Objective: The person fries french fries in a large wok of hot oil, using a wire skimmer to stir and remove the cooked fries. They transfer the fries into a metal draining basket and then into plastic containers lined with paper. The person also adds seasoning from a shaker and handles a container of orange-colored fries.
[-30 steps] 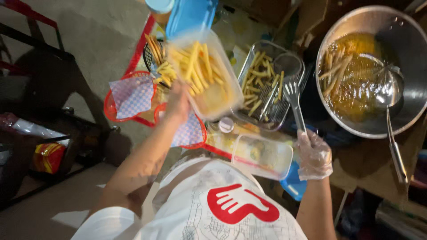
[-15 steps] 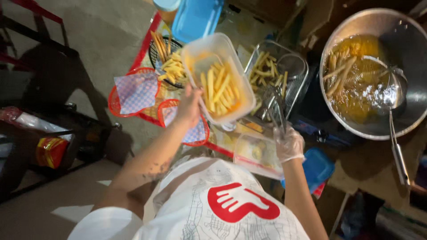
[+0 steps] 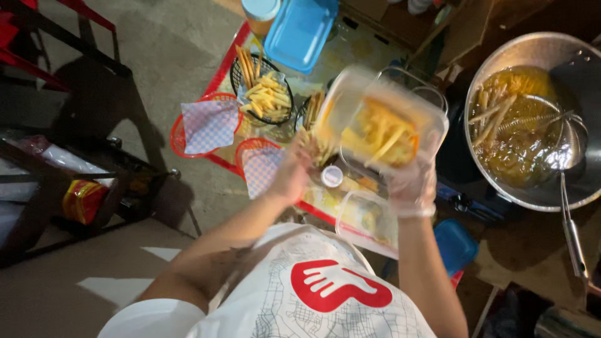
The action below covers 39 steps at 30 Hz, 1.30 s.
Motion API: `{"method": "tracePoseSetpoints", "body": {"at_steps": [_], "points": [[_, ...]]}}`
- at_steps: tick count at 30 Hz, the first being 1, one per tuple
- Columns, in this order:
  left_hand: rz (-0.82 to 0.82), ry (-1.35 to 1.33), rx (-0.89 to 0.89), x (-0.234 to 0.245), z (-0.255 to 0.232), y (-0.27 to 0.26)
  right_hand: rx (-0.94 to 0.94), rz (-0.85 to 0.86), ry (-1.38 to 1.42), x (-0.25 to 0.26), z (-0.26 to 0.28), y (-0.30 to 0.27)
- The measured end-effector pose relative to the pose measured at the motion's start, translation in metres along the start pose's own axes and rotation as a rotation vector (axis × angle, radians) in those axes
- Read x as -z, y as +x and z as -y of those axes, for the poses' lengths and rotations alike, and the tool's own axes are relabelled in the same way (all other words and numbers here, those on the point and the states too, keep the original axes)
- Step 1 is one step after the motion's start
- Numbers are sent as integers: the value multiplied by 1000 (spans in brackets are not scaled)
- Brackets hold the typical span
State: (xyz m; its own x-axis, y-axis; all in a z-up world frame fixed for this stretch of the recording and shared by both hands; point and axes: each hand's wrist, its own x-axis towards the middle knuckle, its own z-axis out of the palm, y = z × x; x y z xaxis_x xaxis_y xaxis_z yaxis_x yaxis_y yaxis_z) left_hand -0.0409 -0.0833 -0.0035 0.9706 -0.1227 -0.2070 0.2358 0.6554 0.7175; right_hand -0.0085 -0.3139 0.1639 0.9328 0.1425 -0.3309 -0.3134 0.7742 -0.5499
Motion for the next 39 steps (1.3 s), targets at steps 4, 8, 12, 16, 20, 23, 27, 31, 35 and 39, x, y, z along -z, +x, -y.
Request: {"method": "tracePoseSetpoints", "body": {"at_steps": [4, 8, 12, 16, 20, 23, 27, 31, 35, 39], "points": [[-205, -145, 167, 46, -48, -3, 1, 1, -154, 37, -7, 5], [-147, -132, 180, 60, -61, -14, -62, -58, -219, 40, 2, 1], [-97, -163, 214, 59, -57, -16, -246, -143, -398, 30, -21, 13], [-131, -104, 227, 71, -70, -7, -340, -139, -193, 28, -33, 34], [-214, -77, 198, 79, -86, 6, -172, 81, -439, -5, -36, 56], [-314, -10, 69, 94, -93, 6, -134, -90, -344, -21, -35, 110], [-394, 340, 8, 120, -105, -6, -91, -103, -307, 4, -56, 209], [-571, 513, 18, 143, -116, -16, -142, -257, -324, 9, -75, 282], [-559, 473, -90, 148, -130, -18, -81, -160, -415, 11, -89, 298], [-486, 480, -82, 156, -152, -24, 457, -114, -999, -4, -38, 305]]}}
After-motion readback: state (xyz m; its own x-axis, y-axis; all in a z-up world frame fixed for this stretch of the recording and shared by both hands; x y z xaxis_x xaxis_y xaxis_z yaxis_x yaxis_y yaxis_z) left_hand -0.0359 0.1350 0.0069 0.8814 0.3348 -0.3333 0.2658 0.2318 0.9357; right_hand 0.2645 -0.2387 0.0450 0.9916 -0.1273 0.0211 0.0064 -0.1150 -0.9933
